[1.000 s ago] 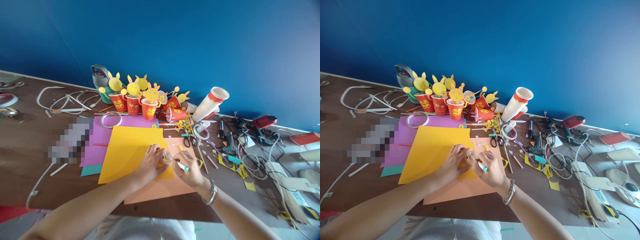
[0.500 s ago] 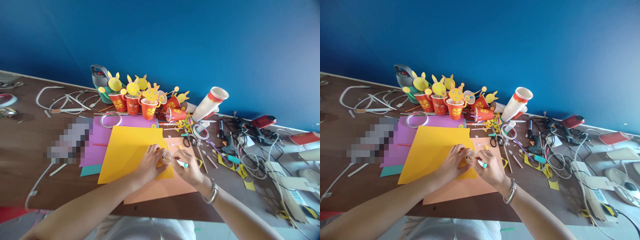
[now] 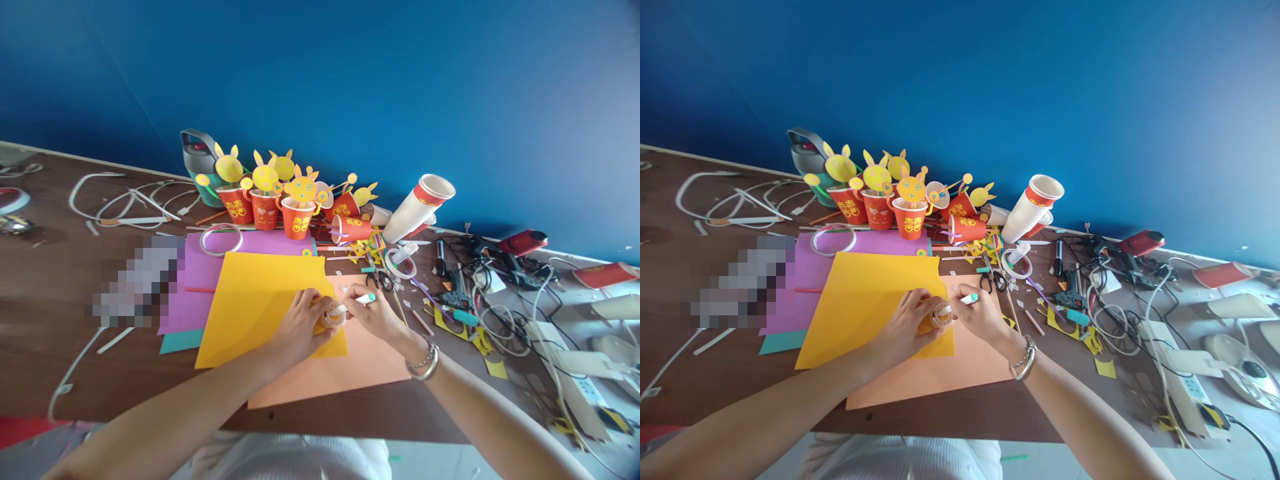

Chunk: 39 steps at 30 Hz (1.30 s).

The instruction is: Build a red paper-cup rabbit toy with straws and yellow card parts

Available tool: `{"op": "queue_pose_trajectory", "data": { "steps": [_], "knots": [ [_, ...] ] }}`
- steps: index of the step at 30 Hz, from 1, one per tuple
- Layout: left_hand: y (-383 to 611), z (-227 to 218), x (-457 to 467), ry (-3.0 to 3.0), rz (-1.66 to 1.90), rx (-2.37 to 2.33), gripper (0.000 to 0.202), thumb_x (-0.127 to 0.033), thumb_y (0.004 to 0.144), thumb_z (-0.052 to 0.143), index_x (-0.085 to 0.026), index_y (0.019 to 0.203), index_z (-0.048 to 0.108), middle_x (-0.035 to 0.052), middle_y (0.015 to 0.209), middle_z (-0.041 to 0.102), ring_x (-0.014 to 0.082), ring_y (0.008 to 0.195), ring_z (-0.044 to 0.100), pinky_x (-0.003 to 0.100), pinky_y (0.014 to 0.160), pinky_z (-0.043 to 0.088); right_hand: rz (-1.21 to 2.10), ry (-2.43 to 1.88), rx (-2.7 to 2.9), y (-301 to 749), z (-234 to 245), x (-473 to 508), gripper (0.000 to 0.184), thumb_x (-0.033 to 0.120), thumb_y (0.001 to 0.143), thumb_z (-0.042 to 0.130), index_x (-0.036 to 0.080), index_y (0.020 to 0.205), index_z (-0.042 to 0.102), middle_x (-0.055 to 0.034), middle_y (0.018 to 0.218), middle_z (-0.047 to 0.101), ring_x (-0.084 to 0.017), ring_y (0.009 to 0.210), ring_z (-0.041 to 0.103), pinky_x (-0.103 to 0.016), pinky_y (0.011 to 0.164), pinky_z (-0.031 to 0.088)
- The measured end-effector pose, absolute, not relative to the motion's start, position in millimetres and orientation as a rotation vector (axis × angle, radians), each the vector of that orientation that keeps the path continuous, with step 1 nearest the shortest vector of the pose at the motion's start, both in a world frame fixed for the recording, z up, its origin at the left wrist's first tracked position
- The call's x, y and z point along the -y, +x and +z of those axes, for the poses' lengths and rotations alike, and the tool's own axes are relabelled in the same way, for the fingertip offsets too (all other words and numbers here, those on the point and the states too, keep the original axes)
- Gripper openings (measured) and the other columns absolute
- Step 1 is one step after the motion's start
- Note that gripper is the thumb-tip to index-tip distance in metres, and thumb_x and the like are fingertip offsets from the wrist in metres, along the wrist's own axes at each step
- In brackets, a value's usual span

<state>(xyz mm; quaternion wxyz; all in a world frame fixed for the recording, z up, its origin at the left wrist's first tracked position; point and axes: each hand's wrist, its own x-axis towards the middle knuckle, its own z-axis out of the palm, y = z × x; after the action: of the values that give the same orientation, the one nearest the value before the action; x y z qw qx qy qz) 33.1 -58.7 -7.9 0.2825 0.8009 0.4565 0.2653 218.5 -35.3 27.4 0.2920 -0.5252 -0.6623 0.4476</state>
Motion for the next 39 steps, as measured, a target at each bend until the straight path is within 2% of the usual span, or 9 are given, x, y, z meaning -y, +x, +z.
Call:
{"op": "queue_pose_trajectory", "data": {
  "steps": [9, 15, 19, 23, 27, 29, 34, 37, 39],
  "knots": [
    [33, -18, 58, 2.187, 0.702, -1.245, 0.041, -0.026, 0.078, 0.066, -0.021, 0.116, 0.055, 0.0096, 0.110, 0.048, 0.0258, 0.105, 0.047, 0.042, 0.091, 0.047, 1.180, -1.491, 2.087, 208, 50, 12, 0.016, 0.015, 0.069, 0.044, 0.018, 0.053, 0.043, 0.0036, 0.050, 0.049, -0.009, 0.049, 0.042, -0.021, 0.048, 0.030],
    [32, -20, 57, 2.236, 0.758, -1.223, 0.031, -0.029, 0.079, 0.066, -0.020, 0.108, 0.059, 0.0100, 0.107, 0.049, 0.0252, 0.103, 0.048, 0.042, 0.091, 0.048, 1.081, -1.729, 2.371, 192, 74, 0, 0.015, 0.021, 0.070, 0.050, 0.017, 0.056, 0.046, 0.0058, 0.050, 0.040, -0.008, 0.050, 0.031, -0.024, 0.048, 0.023],
    [33, -20, 56, 2.259, 0.827, -1.207, 0.029, -0.029, 0.079, 0.067, -0.021, 0.106, 0.059, 0.0082, 0.104, 0.050, 0.0240, 0.101, 0.049, 0.041, 0.089, 0.048, 0.969, -1.762, 2.599, 181, 82, -3, 0.015, 0.029, 0.071, 0.054, 0.017, 0.061, 0.054, 0.0028, 0.054, 0.048, -0.010, 0.051, 0.038, -0.024, 0.048, 0.024],
    [34, -17, 56, 2.252, 0.843, -1.223, 0.029, -0.026, 0.076, 0.068, -0.023, 0.103, 0.060, 0.0069, 0.102, 0.051, 0.0237, 0.100, 0.050, 0.039, 0.086, 0.050, 0.747, -1.681, 2.833, 170, 87, 0, 0.013, 0.024, 0.071, 0.053, 0.016, 0.064, 0.062, -0.0054, 0.060, 0.062, -0.015, 0.053, 0.052, -0.025, 0.048, 0.028],
    [33, -12, 55, 2.257, 0.797, -1.267, 0.017, -0.025, 0.074, 0.069, -0.021, 0.089, 0.061, 0.0086, 0.100, 0.052, 0.0257, 0.097, 0.050, 0.041, 0.084, 0.050, 0.570, -1.474, 3.018, 162, 93, 9, 0.019, 0.018, 0.074, 0.050, 0.013, 0.076, 0.069, -0.0125, 0.074, 0.070, -0.021, 0.065, 0.062, -0.028, 0.052, 0.032],
    [32, -12, 55, 2.301, 0.768, -1.262, 0.017, -0.022, 0.072, 0.070, -0.021, 0.087, 0.061, 0.0091, 0.101, 0.052, 0.0270, 0.098, 0.049, 0.043, 0.085, 0.050, 0.509, -1.429, 3.080, 160, 96, 14, 0.021, 0.016, 0.075, 0.050, 0.011, 0.082, 0.069, -0.0140, 0.077, 0.071, -0.022, 0.067, 0.063, -0.028, 0.054, 0.033],
    [31, -14, 54, 2.339, 0.758, -1.290, 0.024, -0.017, 0.070, 0.068, -0.018, 0.092, 0.059, 0.0104, 0.101, 0.051, 0.0272, 0.096, 0.048, 0.044, 0.083, 0.049, 0.393, -1.328, 3.203, 158, 101, 22, 0.019, 0.020, 0.079, 0.053, 0.009, 0.084, 0.068, -0.0142, 0.073, 0.069, -0.021, 0.064, 0.061, -0.030, 0.058, 0.035],
    [31, -15, 55, 2.333, 0.723, -1.286, 0.019, -0.017, 0.070, 0.068, -0.018, 0.086, 0.058, 0.0093, 0.098, 0.050, 0.0263, 0.094, 0.048, 0.043, 0.083, 0.049, 0.349, -1.254, 3.203, 164, 101, 23, 0.017, 0.023, 0.080, 0.056, 0.010, 0.085, 0.066, -0.0118, 0.070, 0.067, -0.020, 0.063, 0.058, -0.030, 0.061, 0.034],
    [31, -15, 55, 2.331, 0.745, -1.268, 0.022, -0.018, 0.070, 0.069, -0.018, 0.088, 0.058, 0.0089, 0.101, 0.049, 0.0259, 0.096, 0.048, 0.043, 0.085, 0.049, 0.404, -1.234, 3.123, 173, 100, 22, 0.012, 0.022, 0.079, 0.056, 0.012, 0.082, 0.064, -0.0081, 0.068, 0.064, -0.018, 0.062, 0.055, -0.029, 0.060, 0.033]
  ]
}}
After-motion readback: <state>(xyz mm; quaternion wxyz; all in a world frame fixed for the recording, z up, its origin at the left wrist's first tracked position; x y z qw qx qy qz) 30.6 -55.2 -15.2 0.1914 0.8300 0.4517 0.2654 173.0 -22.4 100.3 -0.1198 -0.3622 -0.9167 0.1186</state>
